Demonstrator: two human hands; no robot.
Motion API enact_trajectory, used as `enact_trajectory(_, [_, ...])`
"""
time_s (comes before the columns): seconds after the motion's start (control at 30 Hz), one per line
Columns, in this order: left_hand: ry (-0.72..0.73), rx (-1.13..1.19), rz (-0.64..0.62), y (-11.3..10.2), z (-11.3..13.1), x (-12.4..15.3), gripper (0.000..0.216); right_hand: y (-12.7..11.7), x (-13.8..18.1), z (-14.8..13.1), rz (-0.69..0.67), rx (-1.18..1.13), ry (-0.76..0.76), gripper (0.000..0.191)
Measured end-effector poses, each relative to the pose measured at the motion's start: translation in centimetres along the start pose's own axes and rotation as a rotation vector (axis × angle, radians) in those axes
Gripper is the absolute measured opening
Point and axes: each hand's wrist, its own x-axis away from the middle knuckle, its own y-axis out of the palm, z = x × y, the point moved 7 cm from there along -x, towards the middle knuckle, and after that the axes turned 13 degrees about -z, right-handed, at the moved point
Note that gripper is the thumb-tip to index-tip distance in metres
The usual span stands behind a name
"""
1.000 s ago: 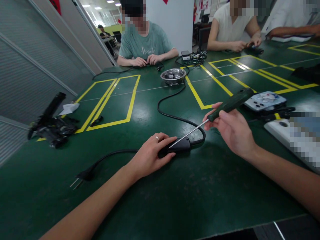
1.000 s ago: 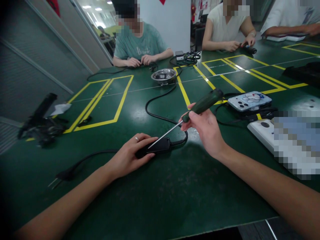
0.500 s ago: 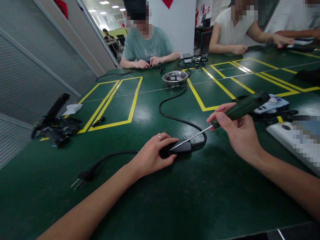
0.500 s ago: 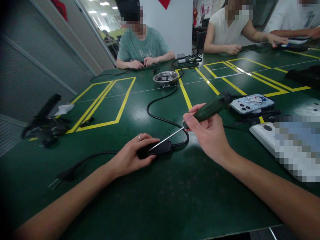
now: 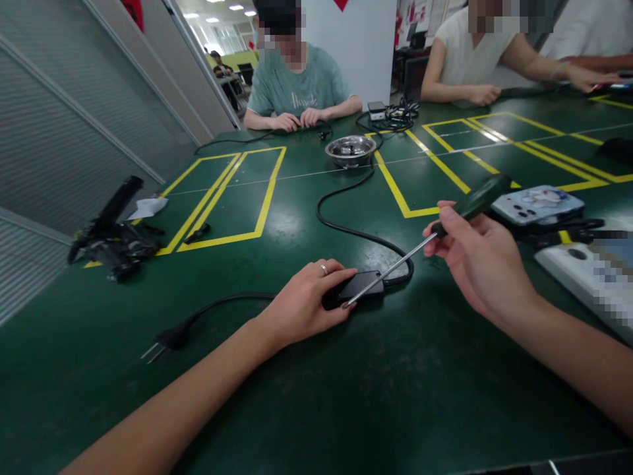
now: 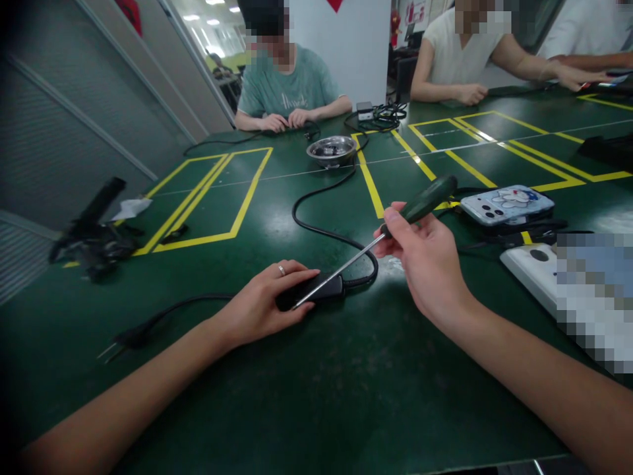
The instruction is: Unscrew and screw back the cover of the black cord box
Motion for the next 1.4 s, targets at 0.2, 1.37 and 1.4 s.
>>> enact_trajectory(0.2, [-0.019, -0.111, 0.027, 0.4, 0.7, 0.0, 0.047, -1.3, -1.2, -0.3, 0.014, 0.154, -0.028, 0.026])
enact_trajectory(1.37, [-0.716, -0.326, 0.065, -7.7, -25.3, 12.4, 0.066, -3.9, -3.7, 3.2, -0.141, 1.550, 0.269, 0.052])
enact_trajectory(1.4, [-0.722, -0.319, 0.073, -7.7, -25.4, 12.5, 0.066, -3.9, -3.7, 3.2, -0.128, 1.570, 0.282, 0.054])
